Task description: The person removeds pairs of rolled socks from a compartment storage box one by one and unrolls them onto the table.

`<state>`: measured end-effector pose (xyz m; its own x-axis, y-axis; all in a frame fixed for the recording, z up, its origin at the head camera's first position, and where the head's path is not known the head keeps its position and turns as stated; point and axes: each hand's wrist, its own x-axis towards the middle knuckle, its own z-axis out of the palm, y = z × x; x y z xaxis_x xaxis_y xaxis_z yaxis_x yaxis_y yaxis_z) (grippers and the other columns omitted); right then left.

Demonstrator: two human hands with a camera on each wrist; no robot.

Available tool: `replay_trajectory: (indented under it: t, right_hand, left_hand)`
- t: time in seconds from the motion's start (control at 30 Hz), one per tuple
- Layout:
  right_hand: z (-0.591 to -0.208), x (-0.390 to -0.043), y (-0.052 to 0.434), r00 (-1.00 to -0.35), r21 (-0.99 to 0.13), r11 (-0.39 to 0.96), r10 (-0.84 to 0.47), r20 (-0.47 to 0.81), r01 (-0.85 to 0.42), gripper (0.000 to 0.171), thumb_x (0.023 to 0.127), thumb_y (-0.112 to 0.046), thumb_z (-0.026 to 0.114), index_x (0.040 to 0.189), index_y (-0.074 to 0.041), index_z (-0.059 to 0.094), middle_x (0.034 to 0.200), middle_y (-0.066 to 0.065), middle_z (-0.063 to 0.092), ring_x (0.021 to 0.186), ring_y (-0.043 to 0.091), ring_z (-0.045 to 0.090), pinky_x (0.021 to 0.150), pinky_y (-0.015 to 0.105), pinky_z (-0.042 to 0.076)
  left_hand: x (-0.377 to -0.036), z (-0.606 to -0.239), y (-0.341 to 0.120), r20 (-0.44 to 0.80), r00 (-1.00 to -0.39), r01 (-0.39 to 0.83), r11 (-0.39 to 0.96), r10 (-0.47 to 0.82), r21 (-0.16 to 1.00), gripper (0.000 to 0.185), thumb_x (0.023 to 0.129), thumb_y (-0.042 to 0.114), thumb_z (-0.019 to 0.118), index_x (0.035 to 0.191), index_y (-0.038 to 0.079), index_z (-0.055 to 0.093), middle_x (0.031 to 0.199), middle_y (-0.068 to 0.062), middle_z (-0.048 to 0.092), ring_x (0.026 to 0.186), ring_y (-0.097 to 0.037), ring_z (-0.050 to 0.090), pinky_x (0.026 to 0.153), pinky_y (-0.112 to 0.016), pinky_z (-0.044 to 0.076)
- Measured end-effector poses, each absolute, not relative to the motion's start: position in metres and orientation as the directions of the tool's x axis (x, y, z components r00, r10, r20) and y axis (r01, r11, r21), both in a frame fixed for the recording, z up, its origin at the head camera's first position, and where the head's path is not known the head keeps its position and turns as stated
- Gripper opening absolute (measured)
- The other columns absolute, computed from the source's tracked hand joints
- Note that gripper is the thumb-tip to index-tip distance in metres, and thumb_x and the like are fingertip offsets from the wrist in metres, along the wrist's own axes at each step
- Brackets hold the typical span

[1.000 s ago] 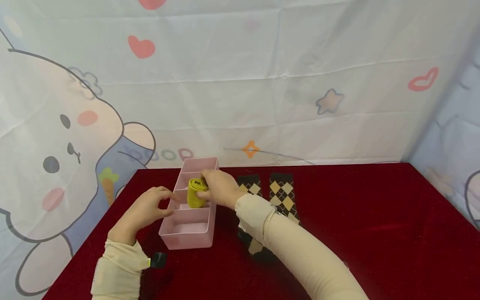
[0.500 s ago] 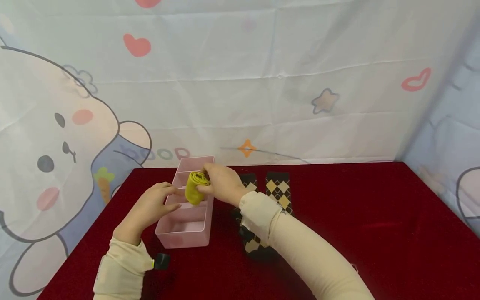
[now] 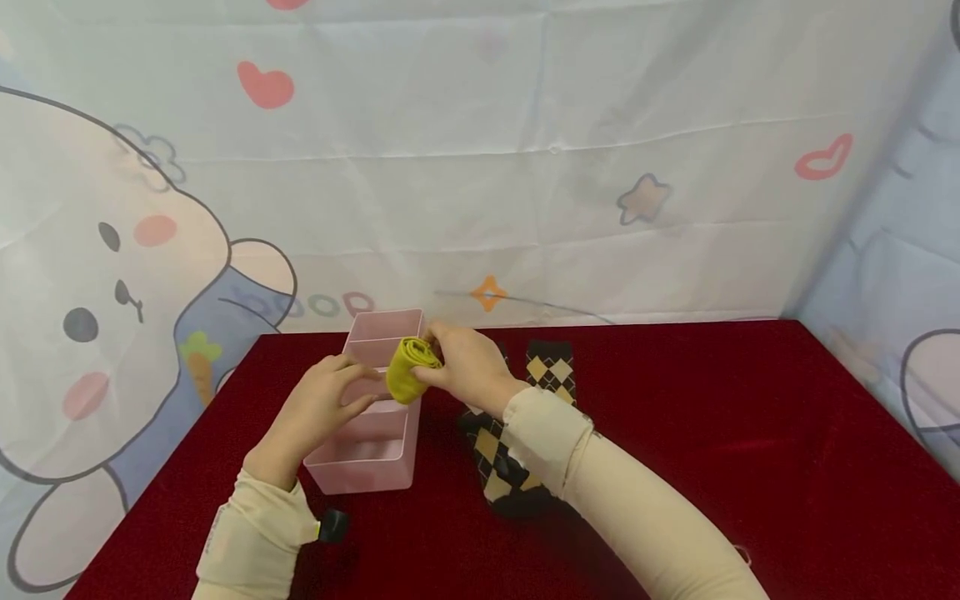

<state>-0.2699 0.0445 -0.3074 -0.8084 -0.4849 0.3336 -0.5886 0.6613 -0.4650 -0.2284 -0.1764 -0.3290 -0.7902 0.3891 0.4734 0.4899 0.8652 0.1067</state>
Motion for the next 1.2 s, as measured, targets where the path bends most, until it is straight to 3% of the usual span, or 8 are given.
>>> replay_trajectory:
  t: [0.43, 0.63, 0.9, 1.2]
  right_hand:
    - [-0.312, -0.259, 0.071, -0.843, -0.467, 0.703, -0.429, 0.324, -0.537, 0.031, 0.084, -0.032, 0.072, 0.106, -0.012, 0.061, 0.096, 0.002, 0.069, 0.078, 0.013, 0.062, 0.071, 0.028, 0.051]
    - [-0.315, -0.255, 0.083, -0.850, -0.478, 0.704, -0.420, 0.317, -0.526, 0.032, 0.084, -0.031, 0.072, 0.106, -0.011, 0.061, 0.096, 0.003, 0.068, 0.065, 0.009, 0.052, 0.062, 0.023, 0.046]
    - [-0.316, -0.248, 0.100, -0.863, -0.495, 0.708, -0.392, 0.318, -0.504, 0.031, 0.084, -0.030, 0.073, 0.106, -0.011, 0.061, 0.094, 0.001, 0.068, 0.067, 0.009, 0.054, 0.061, 0.023, 0.046]
    - [-0.319, -0.241, 0.116, -0.882, -0.504, 0.725, -0.366, 0.296, -0.470, 0.031, 0.084, -0.030, 0.073, 0.105, -0.011, 0.061, 0.093, 0.002, 0.068, 0.068, 0.009, 0.056, 0.061, 0.024, 0.048]
  left_hand:
    - [-0.231, -0.335, -0.159, 0.558, -0.714, 0.544, 0.836, 0.423, 0.062, 0.023, 0.076, 0.010, 0.077, 0.098, 0.008, 0.071, 0.092, -0.009, 0.066, 0.090, -0.029, 0.060, 0.082, -0.043, 0.048]
    - [-0.229, -0.339, -0.148, 0.585, -0.684, 0.560, 0.828, 0.435, 0.039, 0.022, 0.076, 0.012, 0.078, 0.096, 0.009, 0.070, 0.092, -0.008, 0.065, 0.090, -0.029, 0.061, 0.079, -0.044, 0.048]
    - [-0.227, -0.343, -0.135, 0.611, -0.673, 0.567, 0.821, 0.417, 0.064, 0.022, 0.078, 0.015, 0.077, 0.099, 0.012, 0.070, 0.098, -0.008, 0.064, 0.097, -0.029, 0.059, 0.089, -0.051, 0.047]
    - [-0.227, -0.351, -0.120, 0.626, -0.625, 0.622, 0.782, 0.467, 0.037, 0.023, 0.077, 0.015, 0.079, 0.098, 0.012, 0.070, 0.096, -0.006, 0.064, 0.093, -0.026, 0.059, 0.084, -0.041, 0.047]
